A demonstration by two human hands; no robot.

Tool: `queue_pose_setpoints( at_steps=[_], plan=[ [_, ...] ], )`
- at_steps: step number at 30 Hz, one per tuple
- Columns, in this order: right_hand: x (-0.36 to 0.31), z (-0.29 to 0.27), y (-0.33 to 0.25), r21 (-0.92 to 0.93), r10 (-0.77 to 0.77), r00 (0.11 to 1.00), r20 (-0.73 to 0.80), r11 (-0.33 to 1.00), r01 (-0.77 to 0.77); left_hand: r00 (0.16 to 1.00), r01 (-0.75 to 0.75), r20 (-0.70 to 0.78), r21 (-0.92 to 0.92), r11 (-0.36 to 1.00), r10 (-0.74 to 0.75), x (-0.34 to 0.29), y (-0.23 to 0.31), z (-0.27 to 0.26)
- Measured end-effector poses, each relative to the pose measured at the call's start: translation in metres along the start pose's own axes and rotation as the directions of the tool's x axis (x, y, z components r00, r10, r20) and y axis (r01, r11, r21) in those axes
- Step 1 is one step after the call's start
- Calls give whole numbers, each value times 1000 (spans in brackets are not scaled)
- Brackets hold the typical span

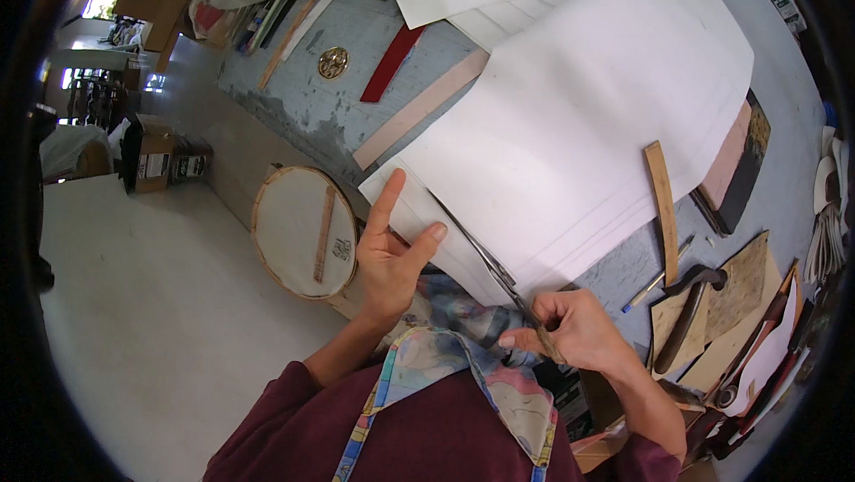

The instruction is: The person measures and marks a white fabric piece on a worktable using a ruler and a pen, then cuts along the marked lines with shears. The person also measures and marks a red ribbon and places it on the fabric.

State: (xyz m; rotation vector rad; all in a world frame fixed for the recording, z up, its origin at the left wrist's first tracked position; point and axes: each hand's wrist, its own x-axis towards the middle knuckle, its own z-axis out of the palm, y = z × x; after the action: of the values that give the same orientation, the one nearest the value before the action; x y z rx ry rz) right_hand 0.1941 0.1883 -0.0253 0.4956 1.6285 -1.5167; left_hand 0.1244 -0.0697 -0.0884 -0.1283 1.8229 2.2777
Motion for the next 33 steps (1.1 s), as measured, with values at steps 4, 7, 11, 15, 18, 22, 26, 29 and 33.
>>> queue_pose_setpoints(
  at_steps=[4,7,11,15,18,22,26,29,33],
  plan=[
    [6,5,-8,-22,-3,1000,3,1000,3,1000,8,-22,-24,1000,-8,-1,2,2],
    [16,9,-17,-67,-24,1000,-8,997,23,1000,13,1,8,1000,-13,-3,4,3],
    [18,7,-22,-64,-20,1000,-6,998,19,1000,-10,2,15,1000,10,-3,3,2],
    [19,9,-19,-1,17,1000,-23,1000,-17,1000,-27,-9,-18,999,27,-3,1,3],
    [21,11,-22,-133,31,998,-57,990,-38,999,-43,-15,7,999,44,-2,1,3],
    [28,12,-37,-175,-40,998,-48,984,31,1000,-8,12,56,998,7,-4,3,1],
    [32,16,-42,-237,-81,996,-43,969,69,1000,16,0,59,998,-16,-8,2,-1],
    [36,17,-36,-241,-143,988,-60,962,125,1000,1,-18,6,1000,-1,-5,-3,2],
    [30,18,-25,-165,-194,978,-74,970,180,999,13,-51,36,999,-11,-8,0,3]
  ],
)
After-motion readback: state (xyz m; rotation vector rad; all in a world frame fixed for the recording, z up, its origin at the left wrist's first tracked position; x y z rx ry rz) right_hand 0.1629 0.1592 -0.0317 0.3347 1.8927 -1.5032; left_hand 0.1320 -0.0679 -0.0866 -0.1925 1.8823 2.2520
